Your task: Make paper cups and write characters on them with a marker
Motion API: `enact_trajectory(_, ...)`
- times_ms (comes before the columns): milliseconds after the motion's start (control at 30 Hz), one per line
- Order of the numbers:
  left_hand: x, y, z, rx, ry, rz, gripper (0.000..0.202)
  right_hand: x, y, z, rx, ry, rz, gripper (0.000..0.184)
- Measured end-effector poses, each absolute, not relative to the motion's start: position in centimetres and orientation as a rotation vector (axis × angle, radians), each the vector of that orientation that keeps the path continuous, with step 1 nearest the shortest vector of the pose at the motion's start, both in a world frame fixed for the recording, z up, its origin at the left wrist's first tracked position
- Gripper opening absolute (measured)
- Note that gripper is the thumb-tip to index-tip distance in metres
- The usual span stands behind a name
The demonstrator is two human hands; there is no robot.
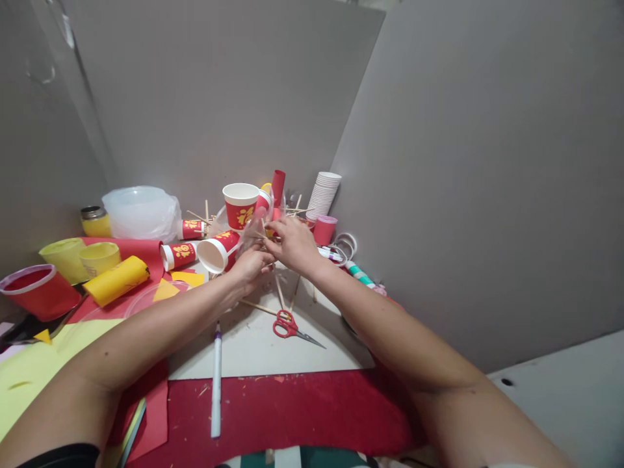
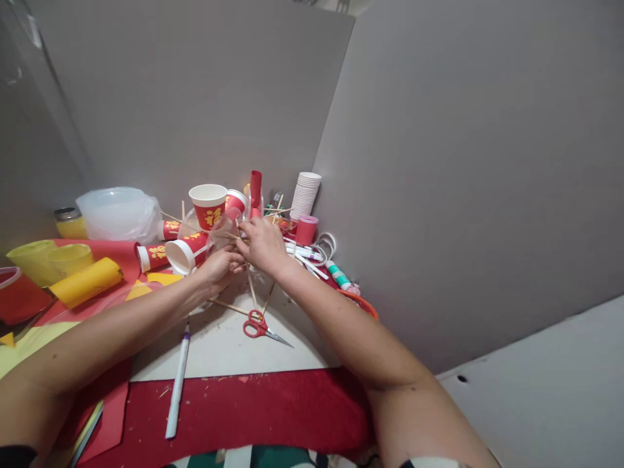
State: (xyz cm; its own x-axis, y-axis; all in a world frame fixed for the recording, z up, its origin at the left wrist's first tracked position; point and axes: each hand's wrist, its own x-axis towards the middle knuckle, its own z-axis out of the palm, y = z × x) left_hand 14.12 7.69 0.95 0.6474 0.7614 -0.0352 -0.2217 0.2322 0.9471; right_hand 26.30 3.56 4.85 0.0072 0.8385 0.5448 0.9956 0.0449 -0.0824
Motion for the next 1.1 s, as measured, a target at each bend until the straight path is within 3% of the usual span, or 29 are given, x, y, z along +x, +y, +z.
enact_trajectory(167, 14.2, 7.4, 1.0, 1.113, 0.565, 0.755, 0.034, 26.4, 3.2, 4.9, -1.895, -1.896, -0.417, 0.036)
enact_trajectory(267, 14.2, 7.2, 1.1, 1.088, 0.553, 0.749, 0.045, 26.7, 2.5, 5.2, -1.930, -1.895, -0.372, 0.040)
enact_trajectory(533, 14.4, 7.0, 0.8, 1.099, 0.585, 0.756, 0.042, 28.3, 0.9, 5.7, -2.032, -1.852, -0.247, 0.026)
enact_trajectory(1100, 15.3, 6.6, 1.1, 1.249, 0.541, 0.770, 0.047, 29.3, 1.3, 5.6, -1.895, -1.772, -0.198, 0.019)
